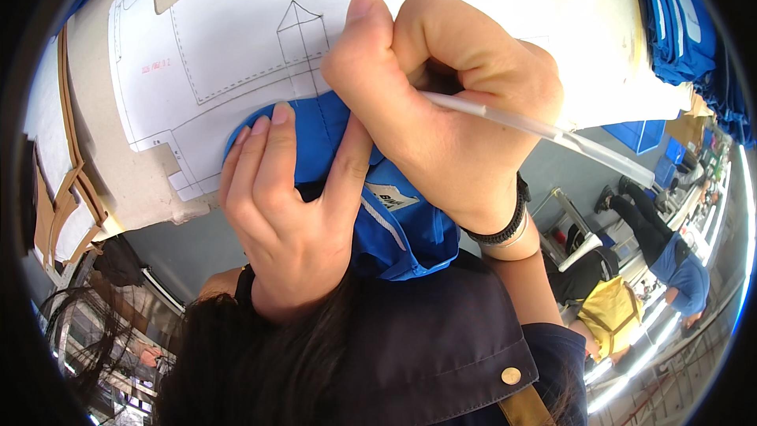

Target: Tracing pattern lines onto blue garment pieces using a plastic stencil and a marking pen on a workshop table.

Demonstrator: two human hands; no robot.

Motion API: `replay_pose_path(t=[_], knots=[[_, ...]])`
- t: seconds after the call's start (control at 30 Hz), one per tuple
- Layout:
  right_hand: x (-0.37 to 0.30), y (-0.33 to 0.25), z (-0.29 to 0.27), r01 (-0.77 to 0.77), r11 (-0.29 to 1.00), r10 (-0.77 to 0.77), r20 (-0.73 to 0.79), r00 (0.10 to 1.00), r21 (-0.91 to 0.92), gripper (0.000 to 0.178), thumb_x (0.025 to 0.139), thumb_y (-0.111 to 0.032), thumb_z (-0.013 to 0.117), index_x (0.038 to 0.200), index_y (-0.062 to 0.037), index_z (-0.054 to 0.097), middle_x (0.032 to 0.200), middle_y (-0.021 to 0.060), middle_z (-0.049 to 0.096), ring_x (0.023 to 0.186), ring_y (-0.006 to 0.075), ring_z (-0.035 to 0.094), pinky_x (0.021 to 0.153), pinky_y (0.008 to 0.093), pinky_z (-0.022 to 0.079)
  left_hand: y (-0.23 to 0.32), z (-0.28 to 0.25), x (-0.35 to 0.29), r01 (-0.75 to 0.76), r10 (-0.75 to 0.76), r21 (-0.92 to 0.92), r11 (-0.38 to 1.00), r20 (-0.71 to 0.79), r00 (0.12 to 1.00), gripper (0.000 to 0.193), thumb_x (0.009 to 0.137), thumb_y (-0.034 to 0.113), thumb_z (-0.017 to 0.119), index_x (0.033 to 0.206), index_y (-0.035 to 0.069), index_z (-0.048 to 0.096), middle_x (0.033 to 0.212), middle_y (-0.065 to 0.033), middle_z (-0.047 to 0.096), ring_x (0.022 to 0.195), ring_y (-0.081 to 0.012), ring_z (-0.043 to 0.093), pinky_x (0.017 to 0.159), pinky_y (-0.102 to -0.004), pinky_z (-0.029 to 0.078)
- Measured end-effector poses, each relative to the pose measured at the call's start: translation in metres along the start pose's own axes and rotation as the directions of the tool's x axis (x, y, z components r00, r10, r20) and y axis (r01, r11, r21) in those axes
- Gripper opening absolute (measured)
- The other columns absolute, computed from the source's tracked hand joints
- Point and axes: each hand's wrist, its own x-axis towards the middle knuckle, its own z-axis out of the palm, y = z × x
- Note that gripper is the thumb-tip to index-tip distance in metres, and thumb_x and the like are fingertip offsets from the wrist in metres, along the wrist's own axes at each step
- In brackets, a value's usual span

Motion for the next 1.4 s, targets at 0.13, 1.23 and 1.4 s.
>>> replay_pose_path(t=[0.13,1.23,1.4], knots=[[0.000,0.000,0.001,-0.006,1.000,0.007,0.014,1.000,-0.031,0.036,0.089,-0.008,0.067,0.057,-0.0051,0.051,0.052,0.0006,0.054,0.042,0.0028,0.046,0.042,0.0179,0.034,0.000,0.000,0.000,0.012,-0.011,-0.026,1.000,0.022,1.000,0.019,0.092,0.004,0.055,0.107,0.009,0.065,0.107,-0.0094,0.059,0.099,-0.0179,0.054,0.079,-0.0259,0.050],[0.001,0.021,-0.002,0.264,0.931,-0.189,-0.286,0.939,0.252,0.045,0.103,-0.035,0.044,0.073,-0.0030,0.052,0.055,0.0039,0.046,0.044,0.0079,0.037,0.040,0.0202,0.025,0.000,-0.001,0.003,0.078,-0.041,-0.233,0.969,0.159,0.986,0.017,0.093,0.003,0.054,0.107,0.005,0.062,0.103,-0.0090,0.060,0.094,-0.0148,0.054,0.077,-0.0238,0.047],[-0.015,0.017,-0.009,0.260,0.953,-0.212,-0.271,0.939,0.154,0.071,0.099,-0.059,0.022,0.091,0.0012,0.058,0.060,0.0090,0.055,0.048,0.0147,0.049,0.045,0.0233,0.039,0.001,-0.003,0.002,0.068,-0.032,-0.246,0.967,0.147,0.989,0.016,0.093,0.003,0.053,0.107,0.005,0.062,0.102,-0.0090,0.060,0.093,-0.0144,0.054,0.076,-0.0235,0.047]])
